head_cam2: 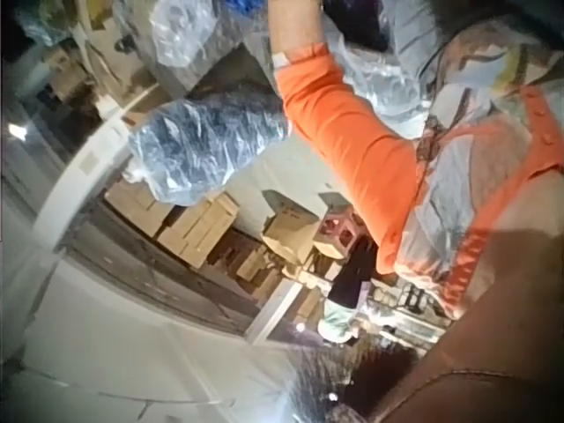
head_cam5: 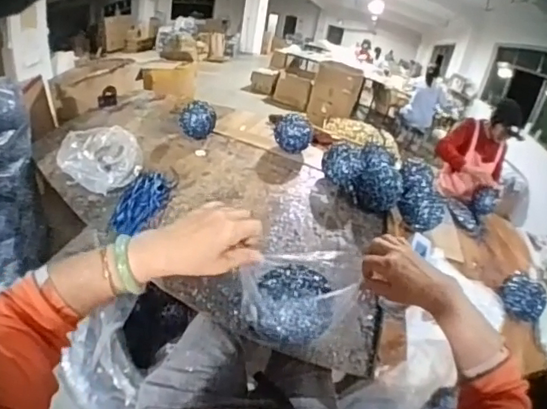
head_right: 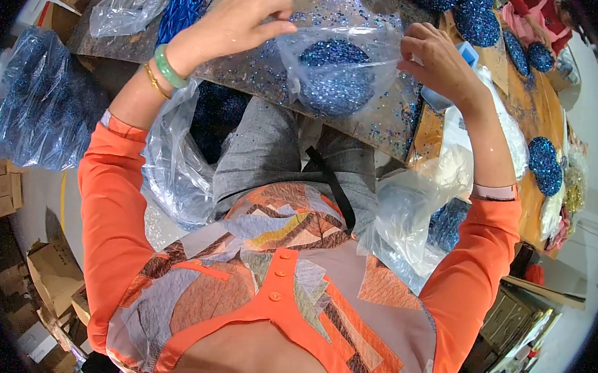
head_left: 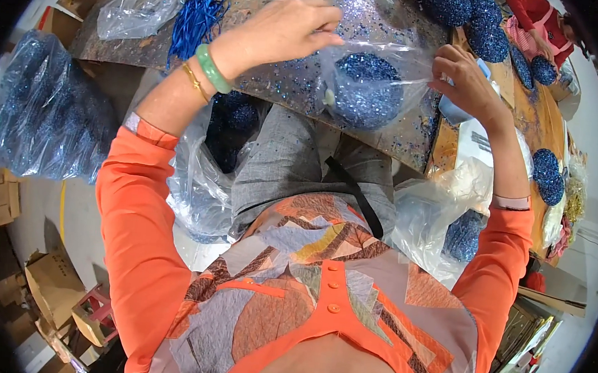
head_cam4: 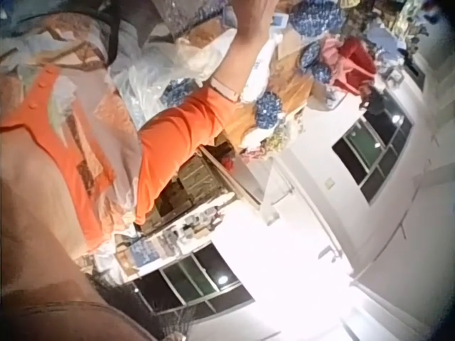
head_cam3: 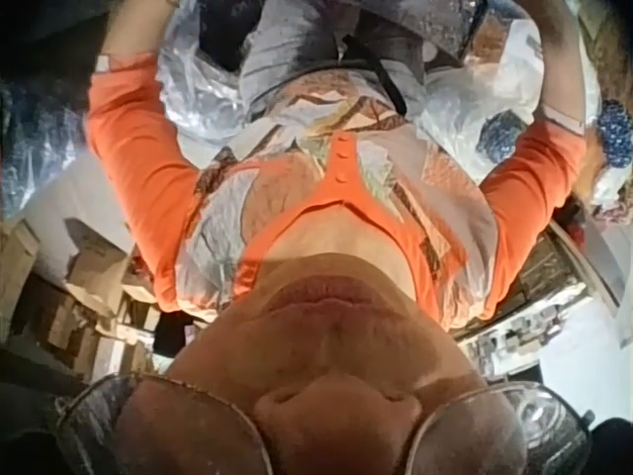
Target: Packing blue decorative glitter balls into plastic bags and sealing them.
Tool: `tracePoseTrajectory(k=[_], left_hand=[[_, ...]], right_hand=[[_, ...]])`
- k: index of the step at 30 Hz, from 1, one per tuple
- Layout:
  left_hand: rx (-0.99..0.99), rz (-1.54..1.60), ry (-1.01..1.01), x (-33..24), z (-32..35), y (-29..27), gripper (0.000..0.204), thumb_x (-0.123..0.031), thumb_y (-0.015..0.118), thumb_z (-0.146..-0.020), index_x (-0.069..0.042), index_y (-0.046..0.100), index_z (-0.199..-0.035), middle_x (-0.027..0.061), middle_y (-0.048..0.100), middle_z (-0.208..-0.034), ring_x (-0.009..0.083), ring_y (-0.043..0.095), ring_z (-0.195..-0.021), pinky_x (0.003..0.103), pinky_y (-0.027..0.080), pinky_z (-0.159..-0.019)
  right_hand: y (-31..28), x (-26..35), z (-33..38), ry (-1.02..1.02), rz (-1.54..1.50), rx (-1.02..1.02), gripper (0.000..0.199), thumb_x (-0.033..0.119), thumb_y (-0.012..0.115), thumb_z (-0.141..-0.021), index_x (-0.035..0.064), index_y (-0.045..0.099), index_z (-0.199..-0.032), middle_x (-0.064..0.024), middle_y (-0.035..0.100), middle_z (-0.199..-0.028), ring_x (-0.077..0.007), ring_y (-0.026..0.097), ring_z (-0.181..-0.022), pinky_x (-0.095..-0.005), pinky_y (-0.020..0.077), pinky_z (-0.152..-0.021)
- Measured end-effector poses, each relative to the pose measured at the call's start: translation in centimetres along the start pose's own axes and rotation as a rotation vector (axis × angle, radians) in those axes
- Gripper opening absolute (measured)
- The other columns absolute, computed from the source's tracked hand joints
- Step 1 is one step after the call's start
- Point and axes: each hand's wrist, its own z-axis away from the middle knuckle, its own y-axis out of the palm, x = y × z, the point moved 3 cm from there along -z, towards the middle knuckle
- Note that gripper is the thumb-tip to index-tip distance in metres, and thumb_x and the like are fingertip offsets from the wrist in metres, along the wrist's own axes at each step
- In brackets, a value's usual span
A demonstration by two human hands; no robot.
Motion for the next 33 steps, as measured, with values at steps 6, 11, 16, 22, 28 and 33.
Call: tracePoseTrajectory(k=[6, 11, 16, 22, 28, 33], left_hand=[[-0.109, 0.079, -0.047, -3.0, -2.8, 3.0, 0.045, -0.040, 0.069, -0.075, -0.009, 0.058, -0.106, 0.0143, 0.064, -0.098, 0.0335, 0.061, -0.095, 0.044, 0.048, -0.081], [-0.005, 0.029, -0.044, -4.0, -5.2, 5.4, 0.039, -0.032, 0.069, -0.073, -0.008, 0.059, -0.103, 0.0145, 0.065, -0.096, 0.0313, 0.063, -0.095, 0.043, 0.049, -0.080], [-0.042, -0.156, -0.031, -3.8, -6.9, 6.8, 0.019, -0.015, 0.062, -0.076, -0.007, 0.062, -0.093, 0.0120, 0.068, -0.086, 0.0299, 0.066, -0.087, 0.041, 0.052, -0.072], [-0.113, -0.129, -0.061, -3.7, -7.3, 6.0, 0.011, -0.007, 0.058, -0.076, -0.007, 0.066, -0.082, 0.0138, 0.068, -0.082, 0.0294, 0.067, -0.083, 0.040, 0.053, -0.069], [-0.147, -0.118, -0.158, -3.2, -7.4, 6.3, 0.010, -0.011, 0.058, -0.076, -0.007, 0.067, -0.079, 0.0152, 0.067, -0.080, 0.0320, 0.066, -0.082, 0.042, 0.053, -0.069], [-0.151, 0.045, -0.197, -3.2, -6.8, 6.7, 0.012, -0.019, 0.057, -0.080, -0.012, 0.067, -0.079, 0.0127, 0.066, -0.079, 0.0321, 0.064, -0.080, 0.043, 0.051, -0.069]], right_hand=[[0.4, 0.3, -0.3, -0.056, 0.005, -0.052, 0.019, 0.007, 0.070, -0.072, 0.0041, 0.051, -0.077, -0.0074, 0.052, -0.090, -0.0273, 0.052, -0.090, -0.0364, 0.0417, -0.079], [-0.2, 1.0, 0.4, -0.003, 0.078, -0.047, 0.023, 0.008, 0.071, -0.072, 0.0047, 0.054, -0.086, -0.0090, 0.054, -0.097, -0.0286, 0.053, -0.099, -0.0374, 0.0408, -0.088], [-0.8, 5.3, -0.2, -0.067, 0.171, -0.159, 0.038, 0.011, 0.073, -0.071, 0.0063, 0.057, -0.105, -0.0098, 0.057, -0.106, -0.0282, 0.052, -0.108, -0.0397, 0.0366, -0.100], [1.4, 6.1, -0.7, -0.137, -0.013, -0.096, 0.022, 0.013, 0.071, -0.075, 0.0060, 0.060, -0.093, -0.0061, 0.060, -0.090, -0.0240, 0.056, -0.094, -0.0420, 0.0360, -0.101], [1.3, 5.3, -1.7, -0.121, -0.188, -0.246, 0.012, 0.007, 0.069, -0.077, 0.0032, 0.060, -0.083, -0.0065, 0.058, -0.077, -0.0240, 0.059, -0.078, -0.0363, 0.0440, -0.088], [2.0, 5.2, -2.1, 0.111, -0.422, -0.198, 0.013, 0.006, 0.070, -0.076, 0.0017, 0.060, -0.083, -0.0064, 0.059, -0.077, -0.0232, 0.061, -0.078, -0.0331, 0.0477, -0.076]])
